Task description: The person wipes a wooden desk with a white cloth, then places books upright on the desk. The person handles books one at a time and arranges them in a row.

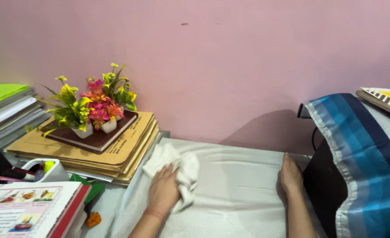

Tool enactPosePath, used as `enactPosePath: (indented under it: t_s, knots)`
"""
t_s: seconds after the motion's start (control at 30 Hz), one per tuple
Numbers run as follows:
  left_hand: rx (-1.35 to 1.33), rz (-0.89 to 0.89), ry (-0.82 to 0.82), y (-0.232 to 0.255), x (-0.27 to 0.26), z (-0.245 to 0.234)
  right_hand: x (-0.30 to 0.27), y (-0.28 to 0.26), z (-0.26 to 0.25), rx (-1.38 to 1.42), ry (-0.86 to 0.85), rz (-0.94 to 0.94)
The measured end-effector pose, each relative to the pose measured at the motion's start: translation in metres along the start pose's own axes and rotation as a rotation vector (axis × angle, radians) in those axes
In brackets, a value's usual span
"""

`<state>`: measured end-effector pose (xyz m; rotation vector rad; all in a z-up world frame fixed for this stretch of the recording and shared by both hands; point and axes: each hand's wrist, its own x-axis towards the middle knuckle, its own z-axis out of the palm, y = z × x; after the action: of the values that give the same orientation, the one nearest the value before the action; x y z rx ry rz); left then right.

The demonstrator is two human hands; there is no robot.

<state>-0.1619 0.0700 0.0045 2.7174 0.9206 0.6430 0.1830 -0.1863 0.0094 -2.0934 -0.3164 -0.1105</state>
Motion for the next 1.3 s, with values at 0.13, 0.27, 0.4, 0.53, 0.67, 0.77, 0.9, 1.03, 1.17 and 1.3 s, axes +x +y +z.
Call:
enactPosePath:
  t_s: [0.13, 0.27, 0.4, 0.53, 0.67, 0.77, 0.9, 1.03, 1.17, 1.3]
  knots:
    - [0.134, -0.097, 0.026, -0.065, -0.086, 0.01, 0.004, 0.008, 0.008, -0.094, 0.0, -0.04]
    - [0.339, -0.194, -0.164, -0.108, -0.15, 0.013, -0.005, 0.015, 0.018, -0.268, 0.049, -0.173]
    - [0.37, -0.469, -0.537, -0.061, -0.161, -0.055, -0.03, -0.008, 0.019, -0.589, -0.07, -0.333]
    - [-0.26, -0.222, 0.143, 0.049, -0.153, -0.12, -0.131, -0.064, 0.016, -0.004, -0.509, -0.384]
    - [-0.872, 0.076, 0.221, 0.124, -0.125, -0.111, -0.247, -0.098, 0.017, 0.624, -0.826, 0.16]
    - [-0.645, 0.32, 0.212, 0.112, -0.111, -0.086, -0.253, -0.093, 0.013, 0.698, -0.593, 0.105]
    - [-0.299, 0.329, -0.004, 0.046, -0.114, -0.075, -0.191, -0.055, -0.023, 0.205, 0.158, -0.24]
    - [-0.148, -0.022, -0.017, -0.014, -0.126, -0.077, -0.116, -0.001, -0.062, -0.302, 0.382, -0.683]
    - [-0.465, -0.156, 0.243, -0.029, -0.13, -0.076, -0.116, 0.018, -0.02, -0.604, 0.028, -0.429]
    - [-0.831, -0.394, 0.257, -0.035, -0.126, -0.088, -0.196, -0.051, 0.043, -0.445, -0.313, -0.689]
